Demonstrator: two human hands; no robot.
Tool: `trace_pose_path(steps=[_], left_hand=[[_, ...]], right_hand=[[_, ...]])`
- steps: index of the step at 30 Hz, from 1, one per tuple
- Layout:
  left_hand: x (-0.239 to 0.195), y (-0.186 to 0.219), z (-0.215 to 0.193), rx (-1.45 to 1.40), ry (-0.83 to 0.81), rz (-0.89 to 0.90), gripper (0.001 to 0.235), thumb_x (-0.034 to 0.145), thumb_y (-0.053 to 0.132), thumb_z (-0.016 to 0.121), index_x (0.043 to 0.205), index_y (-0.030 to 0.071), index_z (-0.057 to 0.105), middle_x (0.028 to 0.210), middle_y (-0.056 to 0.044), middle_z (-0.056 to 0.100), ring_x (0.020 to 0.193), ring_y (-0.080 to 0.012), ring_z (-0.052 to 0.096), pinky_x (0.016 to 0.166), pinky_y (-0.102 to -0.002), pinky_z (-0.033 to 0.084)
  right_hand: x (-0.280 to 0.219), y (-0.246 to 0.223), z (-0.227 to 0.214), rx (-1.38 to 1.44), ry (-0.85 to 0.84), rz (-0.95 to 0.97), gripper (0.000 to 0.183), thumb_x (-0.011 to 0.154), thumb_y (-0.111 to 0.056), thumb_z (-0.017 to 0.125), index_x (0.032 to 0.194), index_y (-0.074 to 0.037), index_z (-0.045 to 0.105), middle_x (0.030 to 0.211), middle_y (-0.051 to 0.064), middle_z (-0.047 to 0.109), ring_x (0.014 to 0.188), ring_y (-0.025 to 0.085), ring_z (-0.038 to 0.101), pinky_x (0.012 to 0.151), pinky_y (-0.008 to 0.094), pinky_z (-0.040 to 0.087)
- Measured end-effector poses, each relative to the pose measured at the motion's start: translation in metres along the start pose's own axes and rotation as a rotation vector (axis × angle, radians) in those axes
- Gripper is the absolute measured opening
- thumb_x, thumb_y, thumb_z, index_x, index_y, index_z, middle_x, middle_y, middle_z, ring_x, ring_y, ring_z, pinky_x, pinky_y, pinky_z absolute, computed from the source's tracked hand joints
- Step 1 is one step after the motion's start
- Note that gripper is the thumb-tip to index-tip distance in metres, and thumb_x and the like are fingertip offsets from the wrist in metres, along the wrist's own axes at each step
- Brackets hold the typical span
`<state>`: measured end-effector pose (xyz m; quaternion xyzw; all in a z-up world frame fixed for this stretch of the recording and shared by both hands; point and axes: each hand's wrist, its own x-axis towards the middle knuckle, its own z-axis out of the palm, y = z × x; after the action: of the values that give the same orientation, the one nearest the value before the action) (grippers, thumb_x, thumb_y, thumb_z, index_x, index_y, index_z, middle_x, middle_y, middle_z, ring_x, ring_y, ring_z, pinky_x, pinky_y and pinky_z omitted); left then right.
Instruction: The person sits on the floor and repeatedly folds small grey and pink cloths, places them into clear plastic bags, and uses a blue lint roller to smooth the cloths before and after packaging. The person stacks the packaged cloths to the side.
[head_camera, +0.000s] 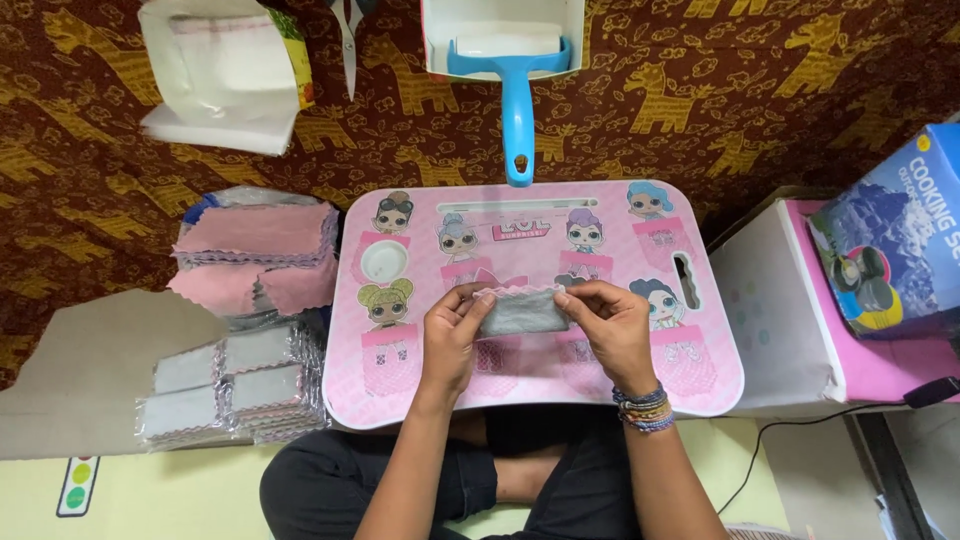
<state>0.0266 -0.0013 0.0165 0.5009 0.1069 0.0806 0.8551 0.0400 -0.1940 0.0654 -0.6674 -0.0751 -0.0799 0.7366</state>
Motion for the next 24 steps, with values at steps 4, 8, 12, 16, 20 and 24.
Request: trace_pose_path(steps=[4,8,12,16,20,24], left_hand=[[-0.005,0.007,0.008,-0.043,0.016,-0.001,0.026,0.09,0.008,0.075,0.115,-0.001,0.072,0.088,-0.009,0.076,0.081,-0.0134,0.071,0.075,-0.028,0.06],[-0.002,0.003,0.004,-0.052,0.025,-0.002,0.029,0.092,0.01,0.074,0.117,-0.002,0.071,0.091,-0.01,0.077,0.084,-0.0127,0.071,0.078,-0.029,0.06],[-0.002,0.005,0.004,-0.091,0.066,0.007,0.029,0.091,0.011,0.075,0.116,-0.003,0.072,0.088,-0.008,0.076,0.081,-0.0115,0.07,0.076,-0.027,0.059],[-0.002,0.002,0.006,-0.097,0.06,-0.008,0.028,0.091,0.009,0.074,0.116,-0.003,0.073,0.088,-0.008,0.077,0.081,-0.0122,0.071,0.076,-0.028,0.06],[-0.003,0.004,0.008,-0.101,0.065,-0.008,0.027,0.091,0.01,0.074,0.115,-0.003,0.073,0.086,-0.008,0.076,0.08,-0.012,0.071,0.074,-0.028,0.06],[0.004,-0.009,0.002,-0.094,0.05,-0.006,0.029,0.089,0.012,0.076,0.114,-0.003,0.073,0.086,-0.008,0.076,0.079,-0.0113,0.07,0.073,-0.027,0.059]], right_hand=[[-0.001,-0.003,0.005,-0.053,0.002,-0.079,0.003,0.086,0.003,0.081,0.088,0.003,0.079,0.073,0.012,0.072,0.071,0.009,0.06,0.064,0.026,0.054],[-0.004,-0.002,0.004,-0.057,0.011,-0.084,0.007,0.087,0.001,0.08,0.094,0.002,0.079,0.076,0.01,0.071,0.072,0.01,0.061,0.067,0.026,0.054],[-0.009,0.007,0.004,-0.014,0.015,-0.057,0.007,0.087,0.0,0.08,0.087,0.005,0.076,0.068,0.011,0.068,0.059,0.011,0.061,0.057,0.025,0.054],[-0.01,0.013,0.004,0.008,0.019,-0.088,0.008,0.089,0.0,0.079,0.086,0.006,0.074,0.067,0.011,0.065,0.059,0.011,0.06,0.057,0.025,0.054],[-0.008,0.02,0.0,-0.021,0.014,-0.092,0.01,0.094,-0.005,0.075,0.089,0.004,0.071,0.069,0.006,0.061,0.062,0.008,0.056,0.058,0.024,0.05],[-0.005,0.006,0.006,-0.03,0.024,-0.092,0.007,0.092,-0.002,0.077,0.091,0.003,0.072,0.067,0.005,0.062,0.063,0.006,0.054,0.059,0.021,0.048]])
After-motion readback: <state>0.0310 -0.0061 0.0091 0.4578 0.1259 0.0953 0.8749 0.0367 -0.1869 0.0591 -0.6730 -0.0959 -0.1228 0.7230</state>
